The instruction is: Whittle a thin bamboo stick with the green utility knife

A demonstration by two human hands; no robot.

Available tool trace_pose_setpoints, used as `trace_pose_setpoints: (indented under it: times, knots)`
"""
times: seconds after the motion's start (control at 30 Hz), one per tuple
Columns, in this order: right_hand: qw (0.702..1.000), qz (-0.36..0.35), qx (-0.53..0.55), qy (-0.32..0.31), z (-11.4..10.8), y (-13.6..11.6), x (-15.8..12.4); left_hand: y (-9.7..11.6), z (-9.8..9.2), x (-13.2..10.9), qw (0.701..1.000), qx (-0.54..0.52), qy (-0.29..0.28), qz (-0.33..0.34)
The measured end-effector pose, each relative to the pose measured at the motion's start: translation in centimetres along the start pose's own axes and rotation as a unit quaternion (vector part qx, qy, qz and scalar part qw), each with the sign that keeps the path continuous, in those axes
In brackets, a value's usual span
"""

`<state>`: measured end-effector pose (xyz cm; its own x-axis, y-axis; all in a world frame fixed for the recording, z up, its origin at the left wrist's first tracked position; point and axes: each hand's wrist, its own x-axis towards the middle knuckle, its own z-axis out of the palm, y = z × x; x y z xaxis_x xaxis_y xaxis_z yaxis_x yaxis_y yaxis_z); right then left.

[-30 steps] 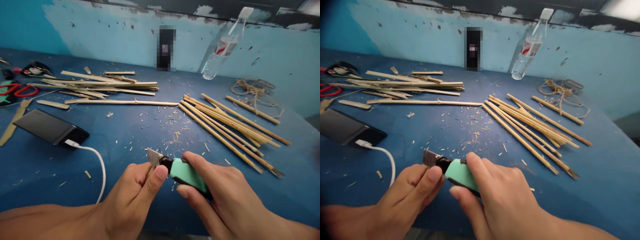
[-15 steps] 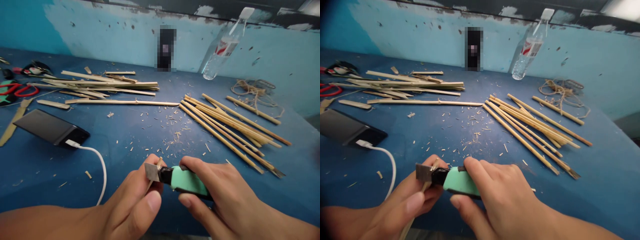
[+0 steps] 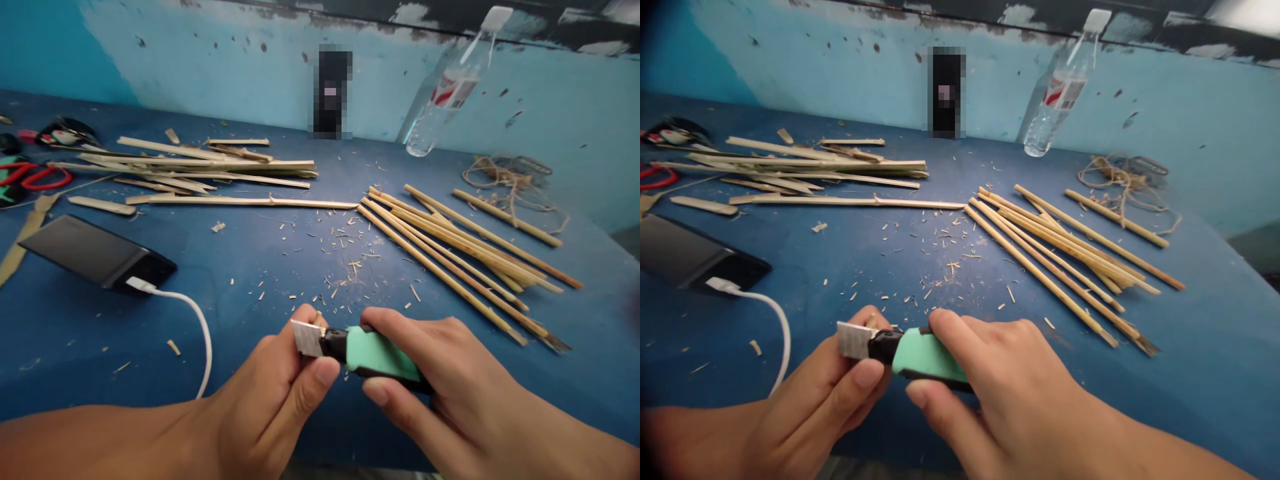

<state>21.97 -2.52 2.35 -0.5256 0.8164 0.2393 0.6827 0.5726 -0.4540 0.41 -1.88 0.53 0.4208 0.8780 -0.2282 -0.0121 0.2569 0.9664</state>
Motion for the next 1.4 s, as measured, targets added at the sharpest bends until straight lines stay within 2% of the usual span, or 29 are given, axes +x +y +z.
trace_pose_setpoints:
  times: [0.1,0.2,0.47,0.6,0.67,0.73,0.8,0.9,1.07,1.13,1.2,1.33,1.4]
  knots:
    - [1.000,0.016,-0.004,-0.002,-0.1,-0.2,0.1,-0.1,-0.1,0.1,0.994,0.091,0.030,0.057]
    - [0.999,0.033,-0.016,0.000,0.0,-0.3,-0.1,-0.2,-0.4,0.4,0.991,0.112,0.015,0.066]
    - [0.996,0.049,-0.069,0.026,1.2,-0.1,-0.3,-0.2,-0.7,1.1,0.998,0.062,0.011,0.002]
    - [0.989,0.068,-0.106,0.075,1.5,0.2,0.4,-0.3,-1.0,1.2,0.998,0.045,0.030,-0.043]
    - [0.989,0.082,-0.089,0.086,1.3,0.4,0.7,-0.2,-1.1,1.3,0.997,0.041,0.035,-0.054]
    - [0.992,0.094,-0.048,0.072,1.1,0.7,0.9,0.0,-1.2,1.3,0.997,0.021,0.021,-0.066]
    - [0.993,0.100,-0.010,0.059,0.9,1.0,0.9,0.0,-1.3,1.3,0.996,-0.032,-0.018,-0.078]
    - [0.995,0.081,0.010,0.060,0.8,1.4,0.6,-0.4,-1.3,1.3,0.988,-0.117,-0.067,-0.078]
    - [0.999,0.014,0.025,0.030,0.8,1.7,0.2,-0.9,-1.3,0.7,0.981,-0.161,-0.068,-0.080]
    - [0.999,0.005,0.038,0.018,0.9,1.7,0.2,-1.0,-1.2,0.4,0.988,-0.125,-0.057,-0.070]
    - [0.999,-0.001,0.052,0.011,1.0,1.7,0.3,-0.9,-1.0,0.2,0.996,-0.074,-0.042,-0.032]
    - [0.998,-0.021,0.059,0.017,1.2,1.7,0.4,-0.7,-0.4,0.1,0.999,-0.016,0.026,0.035]
    - [0.998,-0.026,0.055,0.018,1.2,1.6,0.4,-0.6,-0.4,0.1,0.999,0.011,0.014,0.046]
